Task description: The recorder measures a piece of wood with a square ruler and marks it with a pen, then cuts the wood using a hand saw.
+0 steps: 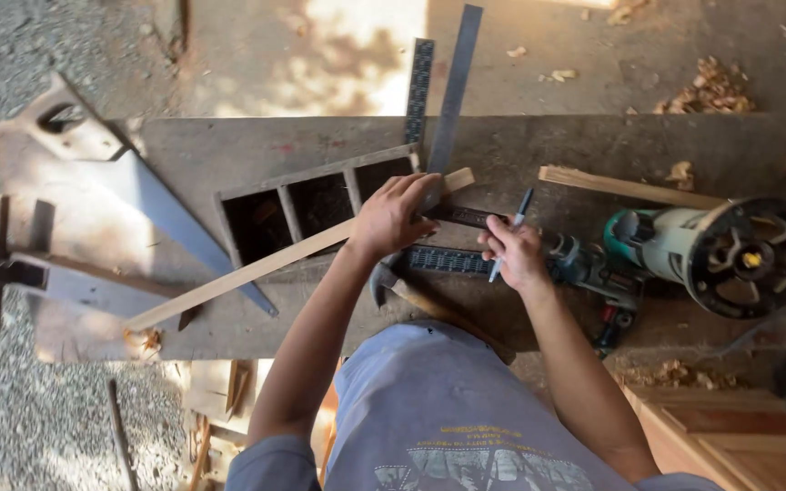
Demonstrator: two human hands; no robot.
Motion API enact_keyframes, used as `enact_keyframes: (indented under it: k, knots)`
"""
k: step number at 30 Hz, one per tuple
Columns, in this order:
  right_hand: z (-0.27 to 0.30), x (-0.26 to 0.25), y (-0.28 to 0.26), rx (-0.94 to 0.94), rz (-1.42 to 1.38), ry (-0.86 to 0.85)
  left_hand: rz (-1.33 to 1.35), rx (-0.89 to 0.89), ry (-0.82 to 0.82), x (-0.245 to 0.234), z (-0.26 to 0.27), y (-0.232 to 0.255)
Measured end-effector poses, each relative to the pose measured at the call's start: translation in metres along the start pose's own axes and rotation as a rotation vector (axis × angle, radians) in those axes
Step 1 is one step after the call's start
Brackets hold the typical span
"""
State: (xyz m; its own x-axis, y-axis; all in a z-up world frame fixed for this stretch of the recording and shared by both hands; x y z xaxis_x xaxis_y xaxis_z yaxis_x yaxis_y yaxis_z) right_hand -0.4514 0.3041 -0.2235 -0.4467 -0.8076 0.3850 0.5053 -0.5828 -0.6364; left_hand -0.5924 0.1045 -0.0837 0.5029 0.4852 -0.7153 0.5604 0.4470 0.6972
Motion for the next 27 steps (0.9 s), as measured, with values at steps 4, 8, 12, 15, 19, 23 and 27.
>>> enact_keyframes:
  k: [4,8,12,15,19,23,27]
  knots:
    - [0.000,0.002,0.005,-0.011,-0.075,0.022,-0.037,0.126,0.066,0.010,0.001,-0.011]
    - [0.002,0.008,0.000,-0.084,-0.039,0.010,-0.070,0.190,0.080,0.005,0.000,-0.008]
    - [0.006,0.009,-0.001,-0.060,-0.003,0.041,-0.037,0.149,0.142,-0.001,-0.002,-0.005]
    - [0.008,0.008,0.002,-0.062,0.011,0.043,-0.016,0.144,0.140,-0.006,-0.004,-0.002]
    - [0.010,0.004,0.003,-0.083,0.036,0.042,-0.043,0.174,0.150,-0.005,-0.005,0.000]
    - [0.015,0.001,0.007,-0.047,0.048,0.054,-0.073,0.166,0.125,-0.005,-0.005,0.000]
    - [0.018,-0.001,0.005,-0.053,0.102,0.027,-0.063,0.154,0.114,-0.003,-0.006,-0.003]
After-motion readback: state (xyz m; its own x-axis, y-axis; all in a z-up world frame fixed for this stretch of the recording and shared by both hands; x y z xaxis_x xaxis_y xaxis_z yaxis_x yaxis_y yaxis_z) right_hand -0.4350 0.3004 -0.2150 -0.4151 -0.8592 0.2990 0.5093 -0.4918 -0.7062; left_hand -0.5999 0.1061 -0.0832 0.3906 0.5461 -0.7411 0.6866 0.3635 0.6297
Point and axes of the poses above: each hand's wrist, its own z-axis away from the middle knuckle, its own x-axis out of the palm, y = z × x, the point moved 8 cm from there along -z, towards the middle knuckle, and after that the axes turned 7 degrees about x, right-handed, at the moved point
